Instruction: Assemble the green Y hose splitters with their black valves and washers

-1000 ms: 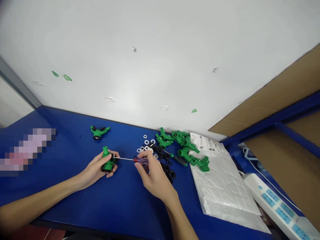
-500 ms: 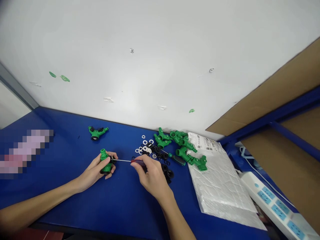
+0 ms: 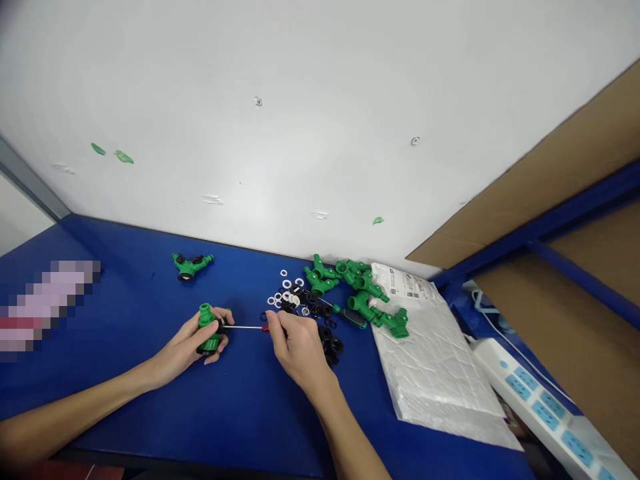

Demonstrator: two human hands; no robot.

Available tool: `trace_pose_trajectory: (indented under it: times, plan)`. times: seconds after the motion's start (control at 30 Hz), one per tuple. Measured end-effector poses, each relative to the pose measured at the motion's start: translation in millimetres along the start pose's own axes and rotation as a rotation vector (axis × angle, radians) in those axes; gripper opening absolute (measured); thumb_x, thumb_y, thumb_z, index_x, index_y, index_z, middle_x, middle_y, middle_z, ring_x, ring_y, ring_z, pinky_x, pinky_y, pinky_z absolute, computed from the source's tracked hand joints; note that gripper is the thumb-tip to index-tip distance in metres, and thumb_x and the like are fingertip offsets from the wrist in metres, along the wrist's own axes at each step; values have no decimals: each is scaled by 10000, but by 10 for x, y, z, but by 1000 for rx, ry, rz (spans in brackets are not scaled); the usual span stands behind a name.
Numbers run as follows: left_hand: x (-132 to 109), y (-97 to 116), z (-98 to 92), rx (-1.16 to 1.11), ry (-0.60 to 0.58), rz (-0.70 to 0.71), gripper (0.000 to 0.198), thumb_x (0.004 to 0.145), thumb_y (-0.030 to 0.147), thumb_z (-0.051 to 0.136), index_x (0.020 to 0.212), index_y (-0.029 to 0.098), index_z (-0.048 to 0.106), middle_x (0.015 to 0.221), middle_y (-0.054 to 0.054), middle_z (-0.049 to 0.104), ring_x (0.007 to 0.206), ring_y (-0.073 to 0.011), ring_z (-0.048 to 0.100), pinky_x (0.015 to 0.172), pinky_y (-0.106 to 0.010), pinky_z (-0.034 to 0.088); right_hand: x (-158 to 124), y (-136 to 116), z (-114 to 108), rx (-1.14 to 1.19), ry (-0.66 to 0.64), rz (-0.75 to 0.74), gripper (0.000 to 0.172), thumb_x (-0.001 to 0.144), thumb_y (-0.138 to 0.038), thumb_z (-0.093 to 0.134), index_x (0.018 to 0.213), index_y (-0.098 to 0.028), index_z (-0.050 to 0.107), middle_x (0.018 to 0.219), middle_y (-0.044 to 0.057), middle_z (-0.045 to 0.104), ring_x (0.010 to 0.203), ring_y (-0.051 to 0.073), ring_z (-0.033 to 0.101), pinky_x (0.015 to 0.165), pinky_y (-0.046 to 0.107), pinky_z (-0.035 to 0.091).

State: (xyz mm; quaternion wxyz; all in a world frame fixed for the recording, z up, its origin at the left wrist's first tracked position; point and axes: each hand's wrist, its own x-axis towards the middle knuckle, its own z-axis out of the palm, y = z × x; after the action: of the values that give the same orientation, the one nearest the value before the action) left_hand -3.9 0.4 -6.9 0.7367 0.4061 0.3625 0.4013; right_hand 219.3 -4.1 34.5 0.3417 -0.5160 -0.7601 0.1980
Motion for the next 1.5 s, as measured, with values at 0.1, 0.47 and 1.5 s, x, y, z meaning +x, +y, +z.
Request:
trace_pose_trajectory:
  times: [0.1, 0.47, 1.5]
  plan:
    - [3, 26, 21, -43, 24, -47, 300, 888, 463, 594, 1003, 186, 586, 767, -19, 529, 670, -146, 511, 509, -254, 363, -13, -32, -45, 54, -48, 23, 178, 962, -313, 470, 1047, -190, 567, 699, -8, 581, 563, 127, 536, 596, 255, 466]
    - [16, 52, 0, -55, 43, -25, 268, 908, 434, 576, 994, 180, 576, 822, -20, 519, 678, -139, 509, 528, -262, 367, -18, -27, -9, 30, -64, 36, 208, 981, -335, 437, 950, -188, 581, 728, 15, 618, 598, 137, 576, 603, 257, 469]
    - [18, 3, -7, -54, 36, 22, 267, 893, 435, 598, 989, 186, 579, 982, -53, 533, 677, -133, 534, 506, -259, 371, -79, 60, 19, -82, -14, -154, 181, 973, -299, 510, 874, -185, 610, 713, 28, 676, 607, 153, 635, 596, 260, 464]
